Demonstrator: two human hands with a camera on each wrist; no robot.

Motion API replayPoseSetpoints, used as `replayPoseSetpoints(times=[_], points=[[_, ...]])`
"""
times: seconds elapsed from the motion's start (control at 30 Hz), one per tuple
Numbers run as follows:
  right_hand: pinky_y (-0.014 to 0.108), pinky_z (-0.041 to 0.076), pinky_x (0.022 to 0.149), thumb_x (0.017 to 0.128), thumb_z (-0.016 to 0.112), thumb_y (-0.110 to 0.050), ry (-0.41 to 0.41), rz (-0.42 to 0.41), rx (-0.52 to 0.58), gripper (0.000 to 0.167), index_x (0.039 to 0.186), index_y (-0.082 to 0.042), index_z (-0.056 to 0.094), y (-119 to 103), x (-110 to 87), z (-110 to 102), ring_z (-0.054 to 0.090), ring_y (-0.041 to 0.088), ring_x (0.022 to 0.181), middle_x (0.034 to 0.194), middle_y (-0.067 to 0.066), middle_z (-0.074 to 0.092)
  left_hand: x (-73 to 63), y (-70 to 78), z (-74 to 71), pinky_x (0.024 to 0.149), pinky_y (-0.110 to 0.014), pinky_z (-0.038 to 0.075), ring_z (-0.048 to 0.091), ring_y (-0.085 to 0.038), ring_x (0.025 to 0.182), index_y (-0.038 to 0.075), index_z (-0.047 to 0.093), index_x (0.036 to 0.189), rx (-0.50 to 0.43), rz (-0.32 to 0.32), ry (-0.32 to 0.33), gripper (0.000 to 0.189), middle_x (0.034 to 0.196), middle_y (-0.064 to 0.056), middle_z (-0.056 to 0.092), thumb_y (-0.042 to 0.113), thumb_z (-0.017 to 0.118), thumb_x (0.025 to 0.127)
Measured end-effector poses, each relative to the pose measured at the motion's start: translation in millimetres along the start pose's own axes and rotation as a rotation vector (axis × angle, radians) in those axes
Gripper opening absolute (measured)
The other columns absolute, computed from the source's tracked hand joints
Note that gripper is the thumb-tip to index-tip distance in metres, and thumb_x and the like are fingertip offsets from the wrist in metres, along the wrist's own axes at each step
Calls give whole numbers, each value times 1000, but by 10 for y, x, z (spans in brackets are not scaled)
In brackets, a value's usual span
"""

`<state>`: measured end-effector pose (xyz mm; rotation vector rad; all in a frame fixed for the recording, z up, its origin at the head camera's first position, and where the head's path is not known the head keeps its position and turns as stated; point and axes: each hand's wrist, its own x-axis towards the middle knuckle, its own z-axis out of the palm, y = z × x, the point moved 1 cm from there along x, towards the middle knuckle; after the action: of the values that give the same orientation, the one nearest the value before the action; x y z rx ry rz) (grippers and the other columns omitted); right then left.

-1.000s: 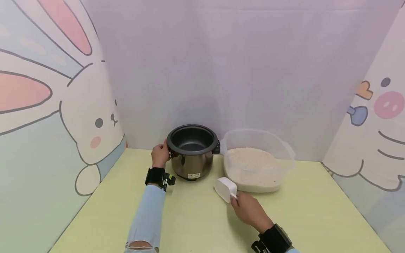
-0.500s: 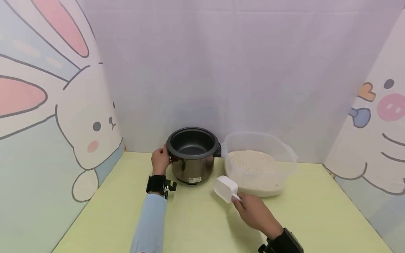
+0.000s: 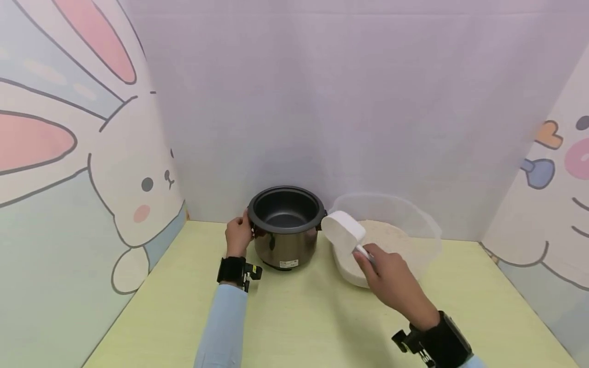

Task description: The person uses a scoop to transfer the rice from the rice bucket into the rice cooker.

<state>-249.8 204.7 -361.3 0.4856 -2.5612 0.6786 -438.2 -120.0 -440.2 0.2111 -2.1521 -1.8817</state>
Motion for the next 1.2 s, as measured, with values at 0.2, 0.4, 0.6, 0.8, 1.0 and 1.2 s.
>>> replayPoseSetpoints(times=[0.2, 0.4, 0.6, 0.8, 1.0, 1.2], points=[[27, 33, 52, 104, 63, -15, 96, -104, -86, 9, 103, -6, 63, 114, 233, -201, 34, 6, 50, 62, -8, 37, -15, 9, 1, 57, -26, 50, 52, -16, 62, 4, 58, 83, -5, 0, 2, 49, 73, -6, 50, 46, 51, 107], [30, 32, 52, 104, 62, -15, 90, -103, -130, 11, 102, -4, 63, 379, 470, -358, 34, 9, 50, 61, -4, 39, -21, -10, -2, 58, -25, 51, 54, -14, 62, 4, 60, 85, -5, -3, -7, 51, 74, -6, 53, 49, 51, 106], [34, 30, 54, 106, 59, -16, 5, -12, -222, 23, 85, -7, 53, 775, 638, -426, 38, 17, 52, 63, 1, 42, 1, -14, -11, 57, -24, 51, 55, -14, 63, 2, 61, 86, -25, -9, -10, 52, 77, -7, 55, 50, 52, 106], [37, 34, 54, 107, 56, -19, -126, 155, -232, 28, 83, -4, 55, 1081, 708, -409, 46, 22, 55, 65, 5, 50, 0, 9, -35, 58, -26, 52, 56, -16, 63, 2, 62, 87, -14, 4, -4, 50, 78, -9, 55, 46, 53, 106], [45, 41, 62, 109, 49, -21, -273, 312, -227, 35, 80, -3, 60, 1309, 679, -336, 52, 26, 59, 66, 9, 54, -1, 15, -42, 66, -34, 56, 58, -17, 66, 1, 63, 90, -11, 1, -4, 49, 79, -9, 56, 45, 52, 107], [47, 45, 62, 108, 48, -23, -314, 391, -229, 39, 75, -5, 57, 1464, 602, -258, 55, 28, 60, 66, 9, 54, 2, 9, -31, 65, -29, 55, 60, -16, 67, 1, 63, 90, -15, -6, -16, 49, 79, -9, 57, 45, 52, 107]])
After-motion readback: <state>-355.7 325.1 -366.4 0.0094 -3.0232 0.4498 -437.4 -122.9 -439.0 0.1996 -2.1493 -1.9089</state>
